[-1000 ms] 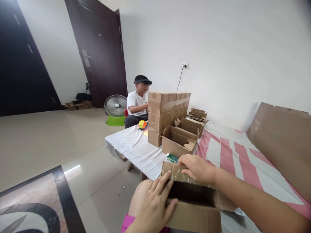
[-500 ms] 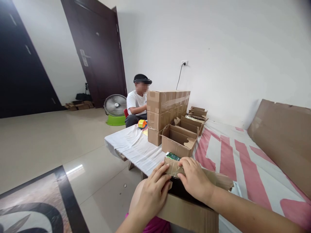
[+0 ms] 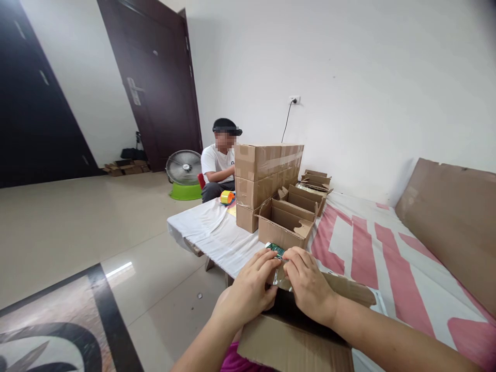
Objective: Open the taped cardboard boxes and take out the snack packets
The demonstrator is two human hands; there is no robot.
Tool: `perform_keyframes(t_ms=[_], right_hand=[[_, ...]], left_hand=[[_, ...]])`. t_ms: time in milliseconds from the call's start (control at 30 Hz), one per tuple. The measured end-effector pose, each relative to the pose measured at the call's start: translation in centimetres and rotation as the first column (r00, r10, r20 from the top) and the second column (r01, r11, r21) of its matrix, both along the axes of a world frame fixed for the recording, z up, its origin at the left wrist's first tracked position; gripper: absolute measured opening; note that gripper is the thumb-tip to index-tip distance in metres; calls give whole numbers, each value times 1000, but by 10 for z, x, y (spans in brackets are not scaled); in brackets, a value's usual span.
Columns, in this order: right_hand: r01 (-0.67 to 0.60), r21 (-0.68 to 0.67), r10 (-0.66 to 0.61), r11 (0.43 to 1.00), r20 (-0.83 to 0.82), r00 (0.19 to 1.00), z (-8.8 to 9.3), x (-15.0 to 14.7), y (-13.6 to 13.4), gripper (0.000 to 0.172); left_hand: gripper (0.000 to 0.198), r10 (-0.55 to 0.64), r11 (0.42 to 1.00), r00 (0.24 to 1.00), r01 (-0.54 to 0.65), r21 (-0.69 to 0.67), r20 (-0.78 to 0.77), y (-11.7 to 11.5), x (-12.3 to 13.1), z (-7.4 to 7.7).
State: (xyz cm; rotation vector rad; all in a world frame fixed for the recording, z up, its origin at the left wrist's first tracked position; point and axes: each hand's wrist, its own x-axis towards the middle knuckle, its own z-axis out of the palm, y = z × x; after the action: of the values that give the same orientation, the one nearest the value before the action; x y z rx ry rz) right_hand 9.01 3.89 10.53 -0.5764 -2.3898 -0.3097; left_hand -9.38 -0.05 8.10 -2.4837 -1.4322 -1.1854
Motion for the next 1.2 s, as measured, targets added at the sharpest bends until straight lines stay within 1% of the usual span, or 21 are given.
perform_keyframes(t_ms=[67, 100, 200, 267, 333, 433, 533, 600, 667, 733, 800, 867, 933, 1000, 1033, 1067, 1167, 1200], right_hand=[[-46, 30, 45, 998, 32, 998, 2, 6, -2, 23], [-61, 22, 60, 998, 39, 997, 3, 9, -3, 21], [-62, -68, 63, 996, 6, 998, 5, 15, -6, 20], [-46, -100, 47, 994, -1, 999, 6, 16, -7, 25], [-39, -76, 41, 996, 28, 999, 6, 13, -7, 28], [-49, -27, 51, 998, 83, 995, 6, 9, -6, 20], [-63, -23, 65, 998, 101, 993, 5, 13, -5, 21], [-99, -53, 105, 994, 108, 989, 4, 23, -5, 24], [-135, -102, 148, 986, 124, 981, 2, 37, -7, 23], [-129, -175, 152, 976, 125, 980, 2, 51, -10, 21], [-68, -262, 96, 963, 97, 991, 5, 59, -11, 22], [0, -297, 19, 955, 61, 998, 10, 59, -11, 23], [45, -251, -36, 967, 41, 999, 16, 49, -10, 29], [38, -183, -28, 982, 53, 998, 20, 36, -8, 42], [20, -160, -9, 987, 70, 997, 20, 30, -8, 44], [2, -143, 11, 990, 92, 996, 20, 24, -7, 41], [-31, -115, 49, 993, 157, 986, 14, 17, -5, 22], [-36, -110, 54, 993, 170, 984, 12, 18, -5, 21]], left_hand=[[54, 4, 1000, 1000, -4, -2, 8, -2, 0, -1], [52, 4, 1000, 1000, -4, -3, 20, -3, 0, -1], [48, 0, 1000, 997, 0, -8, 74, -5, 1, 0], [51, -7, 1000, 996, 10, -22, 91, -5, 1, 1], [53, -10, 999, 996, 14, -39, 90, -6, 2, 0], [53, 13, 998, 996, -8, -61, 85, -6, 4, -2], [52, 33, 998, 997, -28, -65, 73, -4, 3, -5], [51, 65, 997, 995, -61, -54, 75, -1, 0, -7], [47, 152, 988, 983, -147, -52, 103, 3, -5, -7], [42, 222, 975, 966, -216, -59, 133, 6, -10, -7], [41, 203, 979, 970, -197, -62, 135, 6, -10, -6], [45, 135, 990, 984, -130, -52, 115, 4, -5, -5], [48, 82, 996, 993, -78, -48, 83, 0, 3, -4], [51, 56, 997, 997, -53, -51, 57, -3, 10, -3], [51, 53, 997, 997, -51, -54, 51, -4, 12, -3], [51, 56, 997, 997, -54, -55, 49, -5, 14, -3], [51, 64, 997, 997, -62, -44, 41, -8, 15, -3], [51, 62, 997, 997, -61, -45, 34, -9, 14, -2]])
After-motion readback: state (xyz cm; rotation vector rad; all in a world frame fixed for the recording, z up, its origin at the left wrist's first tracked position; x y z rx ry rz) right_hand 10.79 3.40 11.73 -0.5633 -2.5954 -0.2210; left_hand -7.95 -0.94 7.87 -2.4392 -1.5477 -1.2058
